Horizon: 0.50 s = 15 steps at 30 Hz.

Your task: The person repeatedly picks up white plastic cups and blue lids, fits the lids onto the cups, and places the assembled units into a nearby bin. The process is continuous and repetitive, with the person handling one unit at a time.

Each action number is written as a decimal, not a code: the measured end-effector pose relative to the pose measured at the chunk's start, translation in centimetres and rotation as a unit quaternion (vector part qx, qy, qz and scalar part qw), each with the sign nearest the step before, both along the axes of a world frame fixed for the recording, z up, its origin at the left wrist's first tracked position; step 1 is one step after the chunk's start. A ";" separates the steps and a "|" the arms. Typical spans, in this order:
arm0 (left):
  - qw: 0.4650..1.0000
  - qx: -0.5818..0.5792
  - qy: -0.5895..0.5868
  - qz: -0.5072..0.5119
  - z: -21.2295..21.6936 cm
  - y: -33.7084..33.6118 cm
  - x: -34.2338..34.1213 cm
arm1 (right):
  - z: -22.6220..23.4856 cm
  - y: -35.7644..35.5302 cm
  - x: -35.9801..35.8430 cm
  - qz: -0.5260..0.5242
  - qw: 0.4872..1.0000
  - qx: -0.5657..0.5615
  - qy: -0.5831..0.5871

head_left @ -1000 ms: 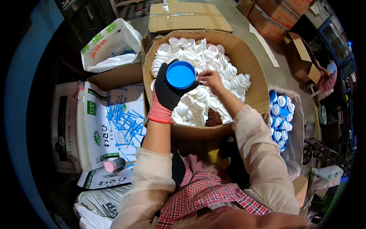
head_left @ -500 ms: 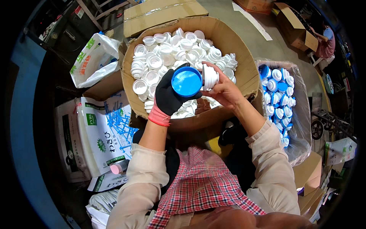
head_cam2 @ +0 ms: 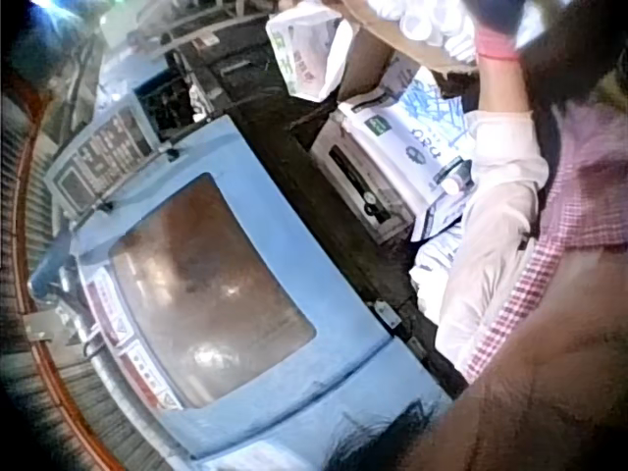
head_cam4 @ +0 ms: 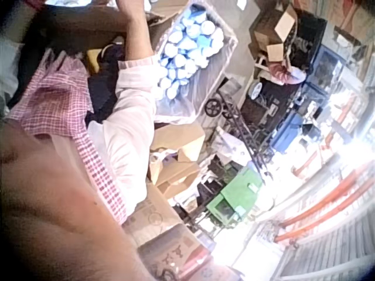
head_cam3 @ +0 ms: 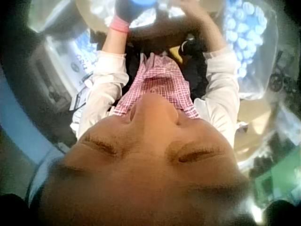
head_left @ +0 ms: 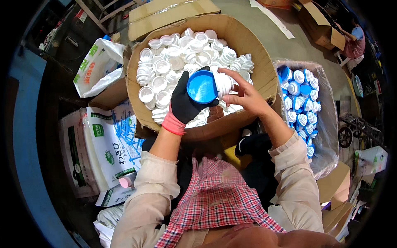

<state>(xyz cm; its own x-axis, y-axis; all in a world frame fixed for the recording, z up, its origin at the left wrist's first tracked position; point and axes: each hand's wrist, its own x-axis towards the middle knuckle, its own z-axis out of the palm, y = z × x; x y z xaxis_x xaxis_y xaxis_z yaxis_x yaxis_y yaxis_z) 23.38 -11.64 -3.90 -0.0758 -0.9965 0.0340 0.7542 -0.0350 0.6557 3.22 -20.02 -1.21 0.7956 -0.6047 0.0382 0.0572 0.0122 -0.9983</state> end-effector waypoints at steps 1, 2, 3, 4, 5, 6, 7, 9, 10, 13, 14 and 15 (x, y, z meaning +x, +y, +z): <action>0.998 -0.021 -0.057 0.023 0.0 0.1 0.0 | 0.1 0.0 0.0 0.002 0.999 -0.044 -0.003; 0.994 -0.026 -0.100 0.020 0.0 0.0 0.0 | 0.2 0.0 -0.2 0.002 0.996 -0.089 -0.004; 0.989 -0.031 -0.143 0.017 0.0 0.0 0.1 | -0.3 -0.2 -0.1 -0.007 0.995 -0.100 -0.017; 0.990 -0.032 -0.134 0.009 0.1 0.0 0.1 | 0.0 -0.1 -0.2 -0.050 0.989 -0.139 0.000; 0.992 -0.030 -0.125 0.005 0.1 0.2 0.2 | 0.4 0.2 -0.1 -0.089 0.980 -0.175 0.015; 0.998 -0.026 -0.064 -0.005 0.4 0.4 0.2 | 1.0 0.5 0.1 -0.129 0.968 -0.212 0.030; 1.000 -0.022 -0.002 -0.014 0.7 0.6 0.2 | 1.5 0.8 0.3 -0.172 0.954 -0.243 0.008; 0.999 -0.029 -0.014 0.007 0.3 0.7 0.1 | 2.7 1.7 0.8 -0.161 0.937 -0.308 0.031; 0.994 -0.036 -0.090 0.040 -0.1 0.7 0.1 | 3.4 2.3 1.2 -0.155 0.926 -0.340 0.042; 0.929 -0.166 -0.311 0.114 -0.8 1.0 0.0 | 3.1 3.4 2.9 -0.155 0.888 -0.426 0.076; 0.914 -0.167 -0.346 0.127 -1.0 1.1 0.1 | 2.7 3.5 3.2 -0.159 0.878 -0.441 0.090; 0.899 -0.168 -0.380 0.139 -1.0 1.2 0.3 | 2.8 3.7 3.4 -0.160 0.880 -0.437 0.095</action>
